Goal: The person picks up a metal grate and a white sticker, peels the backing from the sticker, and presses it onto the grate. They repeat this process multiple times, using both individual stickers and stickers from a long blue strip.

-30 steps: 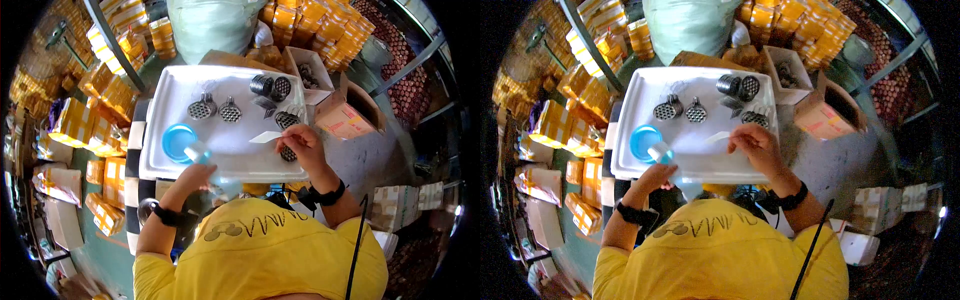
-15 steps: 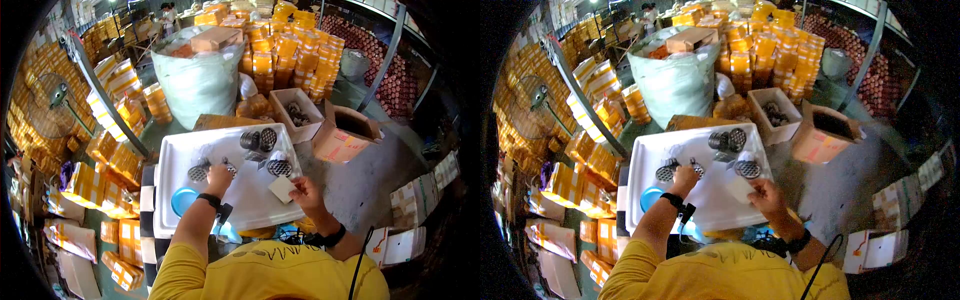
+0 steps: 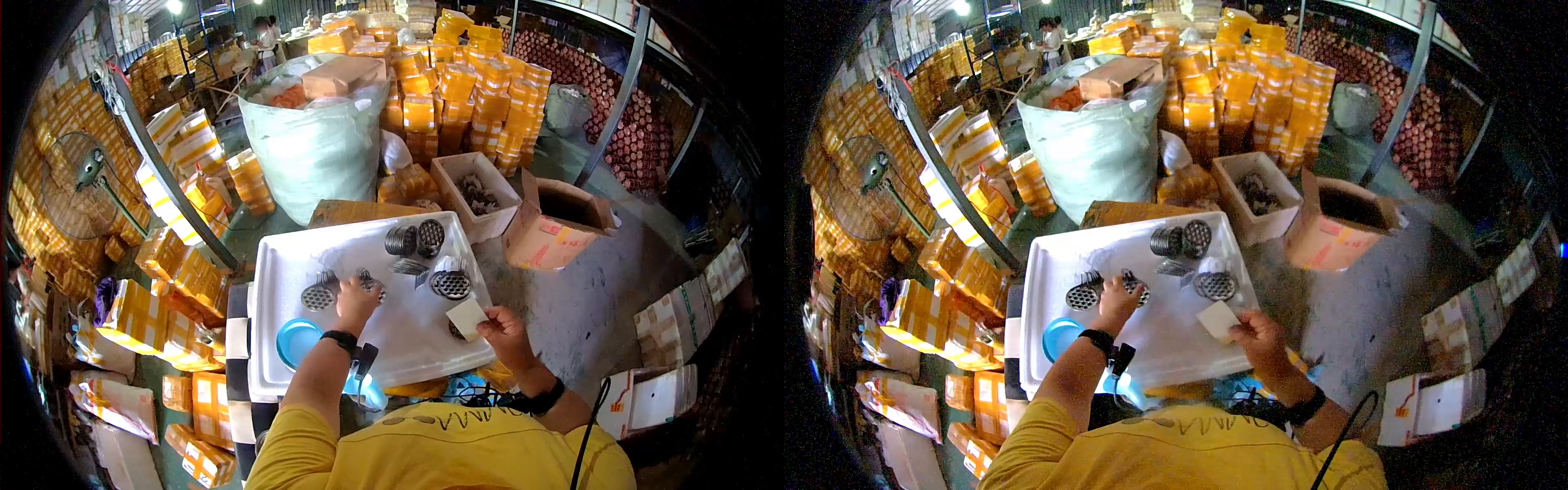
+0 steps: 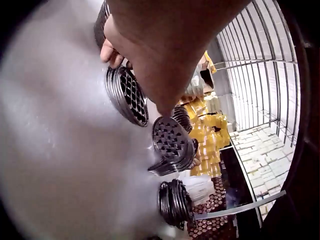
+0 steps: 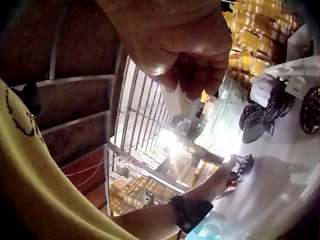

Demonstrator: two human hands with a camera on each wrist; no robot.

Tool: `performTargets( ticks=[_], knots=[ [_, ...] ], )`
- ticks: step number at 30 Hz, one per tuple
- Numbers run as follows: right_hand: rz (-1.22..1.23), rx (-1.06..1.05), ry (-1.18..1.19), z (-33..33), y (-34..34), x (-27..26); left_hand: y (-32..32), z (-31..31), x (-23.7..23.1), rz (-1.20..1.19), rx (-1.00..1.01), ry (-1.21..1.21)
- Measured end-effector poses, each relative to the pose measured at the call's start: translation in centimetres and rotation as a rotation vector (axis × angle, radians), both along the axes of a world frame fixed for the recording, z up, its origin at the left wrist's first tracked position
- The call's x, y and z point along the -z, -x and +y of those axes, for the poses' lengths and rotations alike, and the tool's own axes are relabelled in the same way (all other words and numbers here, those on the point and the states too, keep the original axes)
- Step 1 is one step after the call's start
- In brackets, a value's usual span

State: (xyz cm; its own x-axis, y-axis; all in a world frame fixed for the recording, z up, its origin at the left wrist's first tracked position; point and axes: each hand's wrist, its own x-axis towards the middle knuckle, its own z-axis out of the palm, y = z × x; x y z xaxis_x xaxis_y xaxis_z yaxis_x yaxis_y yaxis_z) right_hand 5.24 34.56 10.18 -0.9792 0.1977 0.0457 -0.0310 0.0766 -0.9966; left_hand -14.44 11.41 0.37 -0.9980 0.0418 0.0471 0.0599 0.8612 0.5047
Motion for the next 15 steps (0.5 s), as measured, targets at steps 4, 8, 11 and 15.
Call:
performTargets(
  ticks=[4, 8, 11, 15],
  knots=[
    [-0.035, 0.010, -0.007, -0.5, -0.2, -0.4, 0.4, 0.5, -0.1, -0.081, 0.040, 0.128],
    [-0.062, 0.000, -0.016, -0.1, -0.5, -0.3, 2.1, -0.9, 1.1, -0.164, 0.041, 0.030],
    [-0.056, 0.010, 0.018, 0.0, -0.8, -0.7, 1.7, -1.2, 0.7, -0.123, -0.013, -0.056],
    [-0.061, 0.044, -0.007, 0.8, -0.5, 0.4, 2.3, -2.3, 1.1, -0.072, 0.057, -0.222]
  ],
)
